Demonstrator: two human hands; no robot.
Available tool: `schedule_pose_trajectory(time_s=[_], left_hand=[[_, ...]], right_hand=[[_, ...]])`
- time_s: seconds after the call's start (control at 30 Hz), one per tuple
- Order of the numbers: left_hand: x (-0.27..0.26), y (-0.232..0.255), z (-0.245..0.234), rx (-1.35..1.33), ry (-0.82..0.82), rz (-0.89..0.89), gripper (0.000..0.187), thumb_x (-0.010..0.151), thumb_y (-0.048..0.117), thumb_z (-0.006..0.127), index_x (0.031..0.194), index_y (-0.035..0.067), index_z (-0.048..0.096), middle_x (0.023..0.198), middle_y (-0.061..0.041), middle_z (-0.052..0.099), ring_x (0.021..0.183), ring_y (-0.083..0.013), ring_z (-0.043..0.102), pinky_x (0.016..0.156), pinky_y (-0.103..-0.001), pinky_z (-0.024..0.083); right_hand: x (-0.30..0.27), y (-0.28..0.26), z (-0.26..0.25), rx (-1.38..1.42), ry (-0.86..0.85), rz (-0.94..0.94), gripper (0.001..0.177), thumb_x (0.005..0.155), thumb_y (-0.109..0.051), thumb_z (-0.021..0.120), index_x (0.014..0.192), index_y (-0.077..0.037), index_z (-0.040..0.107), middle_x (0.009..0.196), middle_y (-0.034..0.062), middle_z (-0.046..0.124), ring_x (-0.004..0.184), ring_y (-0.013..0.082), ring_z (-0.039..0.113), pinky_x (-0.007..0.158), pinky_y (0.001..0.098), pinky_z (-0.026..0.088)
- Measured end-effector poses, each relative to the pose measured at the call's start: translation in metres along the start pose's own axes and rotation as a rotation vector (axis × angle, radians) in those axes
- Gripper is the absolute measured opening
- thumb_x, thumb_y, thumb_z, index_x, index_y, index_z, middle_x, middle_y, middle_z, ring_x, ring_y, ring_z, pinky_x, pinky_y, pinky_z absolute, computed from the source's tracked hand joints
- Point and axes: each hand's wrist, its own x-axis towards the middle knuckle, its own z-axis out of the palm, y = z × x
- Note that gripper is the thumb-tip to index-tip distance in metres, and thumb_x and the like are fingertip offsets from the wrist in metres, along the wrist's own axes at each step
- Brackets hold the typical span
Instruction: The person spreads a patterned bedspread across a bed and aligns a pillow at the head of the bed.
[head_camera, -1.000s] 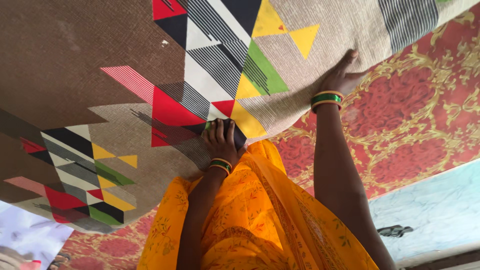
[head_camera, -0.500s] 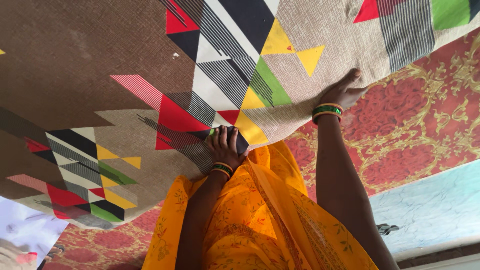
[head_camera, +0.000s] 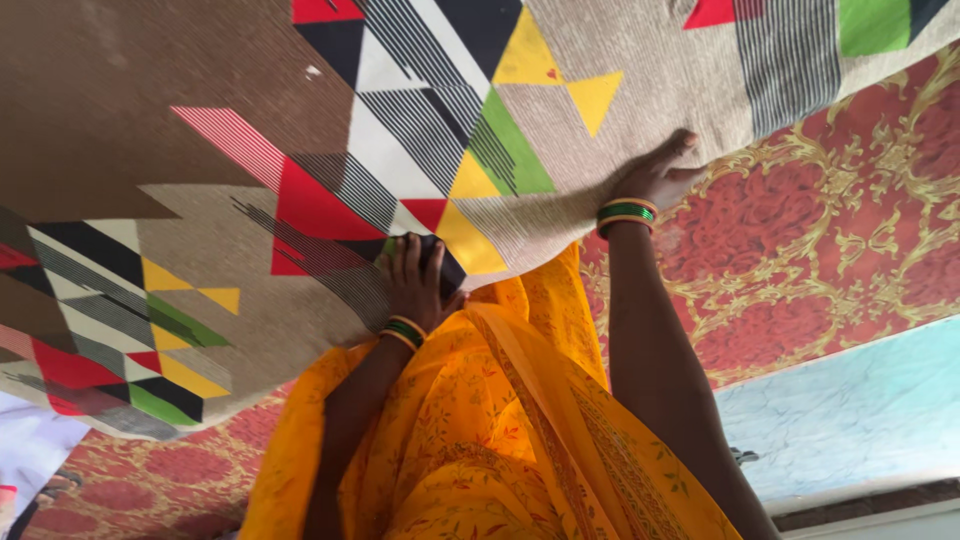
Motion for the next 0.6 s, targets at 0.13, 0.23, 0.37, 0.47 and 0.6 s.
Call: schedule_pose_trajectory(time_s=[0.13, 0.23, 0.37, 0.47, 0.6], left_hand=[[0.016, 0.036, -0.051, -0.102, 0.011, -0.05, 0.065, 0.095, 0.054, 0.069, 0.144, 0.013, 0.054, 0.148, -0.013, 0.046, 0.143, -0.0316, 0.041, 0.121, -0.068, 0.023], [0.059, 0.07, -0.057, -0.296, -0.035, 0.102, 0.039, 0.1, 0.035, 0.069, 0.136, 0.02, 0.063, 0.132, -0.005, 0.056, 0.13, -0.0269, 0.05, 0.119, -0.051, 0.035], [0.15, 0.133, -0.012, -0.259, -0.056, 0.507, 0.047, 0.104, 0.026, 0.062, 0.15, 0.018, 0.054, 0.152, -0.007, 0.05, 0.144, -0.0288, 0.046, 0.127, -0.053, 0.031], [0.21, 0.167, 0.018, -0.055, -0.016, 0.645, 0.057, 0.105, 0.031, 0.062, 0.159, 0.02, 0.047, 0.168, -0.006, 0.037, 0.156, -0.0273, 0.035, 0.133, -0.049, 0.023], [0.226, 0.178, 0.019, -0.063, -0.162, 0.584, 0.071, 0.1, 0.048, 0.062, 0.16, 0.015, 0.042, 0.169, -0.009, 0.027, 0.156, -0.027, 0.022, 0.126, -0.052, 0.011]], right_hand=[[0.015, 0.029, 0.004, 0.117, -0.049, 0.016, 0.108, 0.093, -0.074, 0.051, 0.156, 0.009, 0.023, 0.149, 0.0329, 0.049, 0.136, 0.0411, 0.055, 0.113, 0.0441, 0.043], [0.021, 0.053, 0.009, 0.027, -0.036, -0.034, 0.106, 0.104, -0.073, 0.049, 0.159, 0.012, 0.018, 0.163, 0.0362, 0.029, 0.151, 0.0449, 0.034, 0.123, 0.0454, 0.029], [0.023, 0.067, 0.012, 0.145, -0.067, 0.034, 0.107, 0.099, -0.071, 0.049, 0.159, 0.011, 0.017, 0.158, 0.0357, 0.036, 0.146, 0.0421, 0.044, 0.12, 0.0444, 0.037], [0.033, 0.065, 0.005, 0.017, -0.103, -0.116, 0.103, 0.099, -0.07, 0.044, 0.159, 0.009, 0.019, 0.156, 0.0354, 0.039, 0.142, 0.0416, 0.05, 0.113, 0.0435, 0.046], [0.018, 0.066, 0.004, 0.184, -0.196, 0.098, 0.094, 0.097, -0.063, 0.044, 0.159, 0.004, 0.02, 0.147, 0.0326, 0.052, 0.13, 0.0405, 0.061, 0.104, 0.0445, 0.053]])
